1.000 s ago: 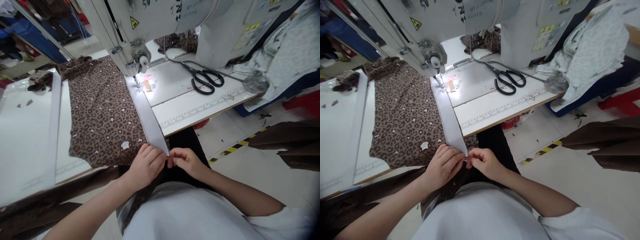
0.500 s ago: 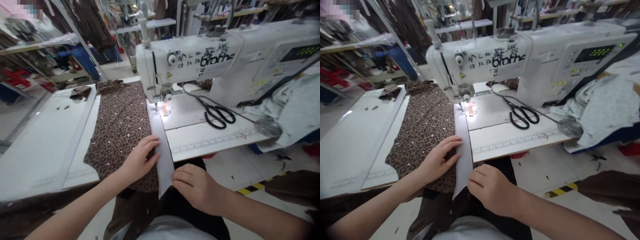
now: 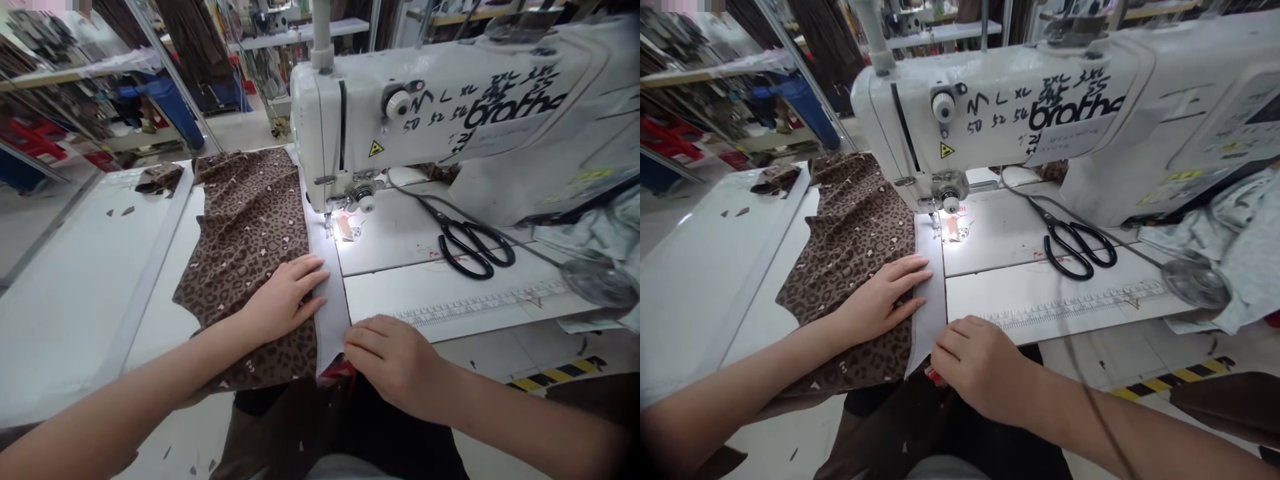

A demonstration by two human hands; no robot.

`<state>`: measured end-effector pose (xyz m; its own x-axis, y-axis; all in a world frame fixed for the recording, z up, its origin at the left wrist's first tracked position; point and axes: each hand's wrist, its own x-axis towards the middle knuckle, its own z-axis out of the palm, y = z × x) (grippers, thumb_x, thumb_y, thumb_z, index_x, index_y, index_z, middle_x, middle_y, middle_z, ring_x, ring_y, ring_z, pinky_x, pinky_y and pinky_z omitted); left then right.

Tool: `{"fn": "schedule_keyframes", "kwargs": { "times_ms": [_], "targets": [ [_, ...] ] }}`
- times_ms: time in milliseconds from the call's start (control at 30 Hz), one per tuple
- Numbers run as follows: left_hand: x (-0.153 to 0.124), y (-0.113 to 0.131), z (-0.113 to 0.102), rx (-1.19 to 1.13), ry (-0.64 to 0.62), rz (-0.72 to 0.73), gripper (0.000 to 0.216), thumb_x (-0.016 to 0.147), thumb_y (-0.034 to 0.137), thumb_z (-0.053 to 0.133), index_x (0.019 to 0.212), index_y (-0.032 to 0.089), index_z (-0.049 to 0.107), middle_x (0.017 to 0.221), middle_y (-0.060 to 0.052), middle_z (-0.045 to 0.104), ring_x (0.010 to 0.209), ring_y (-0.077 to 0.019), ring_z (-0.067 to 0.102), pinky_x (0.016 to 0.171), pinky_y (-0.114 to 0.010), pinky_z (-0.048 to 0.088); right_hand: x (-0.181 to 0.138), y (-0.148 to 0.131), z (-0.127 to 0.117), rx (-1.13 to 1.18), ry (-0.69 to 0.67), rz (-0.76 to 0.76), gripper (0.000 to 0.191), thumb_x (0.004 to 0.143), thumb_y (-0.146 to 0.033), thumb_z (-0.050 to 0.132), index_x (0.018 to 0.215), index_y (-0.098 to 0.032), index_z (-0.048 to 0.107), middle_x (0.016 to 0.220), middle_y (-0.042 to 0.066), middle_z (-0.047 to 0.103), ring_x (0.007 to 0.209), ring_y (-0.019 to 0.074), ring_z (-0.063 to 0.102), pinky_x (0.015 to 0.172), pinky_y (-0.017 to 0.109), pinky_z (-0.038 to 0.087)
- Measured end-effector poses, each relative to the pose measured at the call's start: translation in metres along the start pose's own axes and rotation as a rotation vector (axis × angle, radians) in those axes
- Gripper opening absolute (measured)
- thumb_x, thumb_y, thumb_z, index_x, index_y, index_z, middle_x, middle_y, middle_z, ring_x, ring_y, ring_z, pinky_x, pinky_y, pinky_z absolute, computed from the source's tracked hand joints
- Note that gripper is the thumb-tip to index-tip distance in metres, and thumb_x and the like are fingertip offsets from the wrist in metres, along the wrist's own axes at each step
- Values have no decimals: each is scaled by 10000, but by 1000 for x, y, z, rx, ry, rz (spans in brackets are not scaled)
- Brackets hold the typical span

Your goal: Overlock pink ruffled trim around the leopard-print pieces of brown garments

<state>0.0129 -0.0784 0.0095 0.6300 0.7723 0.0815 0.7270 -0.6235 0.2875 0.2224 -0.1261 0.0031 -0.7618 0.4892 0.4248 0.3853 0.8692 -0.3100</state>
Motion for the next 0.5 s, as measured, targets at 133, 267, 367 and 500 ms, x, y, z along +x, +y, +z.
{"fn": "schedule_keyframes", "kwargs": {
  "times_ms": [133, 267, 367, 500],
  "targets": [
    [-3, 11, 5, -56, -3, -51, 350, 885, 238, 346, 1204, 166, 470, 1332, -83, 395, 1247, -228, 311, 1020, -439, 312, 11, 17, 1, -34, -18, 12, 235, 853, -89, 365, 741, -124, 569, 813, 84, 595, 820, 177, 531, 693, 306, 433],
    [2, -2, 3, -121, -24, -27, 367, 879, 280, 380, 1232, 197, 439, 1342, -64, 392, 1256, -229, 305, 1017, -454, 314, 23, 34, 1, -74, 1, 10, 241, 840, -63, 372, 735, -124, 580, 788, 77, 598, 811, 171, 533, 701, 296, 432],
    [10, -16, -1, -119, -32, 45, 363, 869, 307, 413, 1204, 184, 477, 1323, -72, 416, 1253, -227, 312, 1031, -421, 310, 33, 46, 2, -104, 34, 5, 234, 826, -52, 388, 731, -120, 590, 755, 71, 601, 772, 163, 534, 676, 284, 431],
    [12, -15, 0, -128, 32, -4, 338, 882, 243, 370, 1190, 171, 489, 1299, -82, 439, 1224, -217, 354, 1023, -415, 327, 46, 61, 3, -153, 33, 25, 229, 825, -70, 387, 745, -119, 596, 740, 66, 599, 735, 160, 528, 650, 279, 422]
  ]
}}
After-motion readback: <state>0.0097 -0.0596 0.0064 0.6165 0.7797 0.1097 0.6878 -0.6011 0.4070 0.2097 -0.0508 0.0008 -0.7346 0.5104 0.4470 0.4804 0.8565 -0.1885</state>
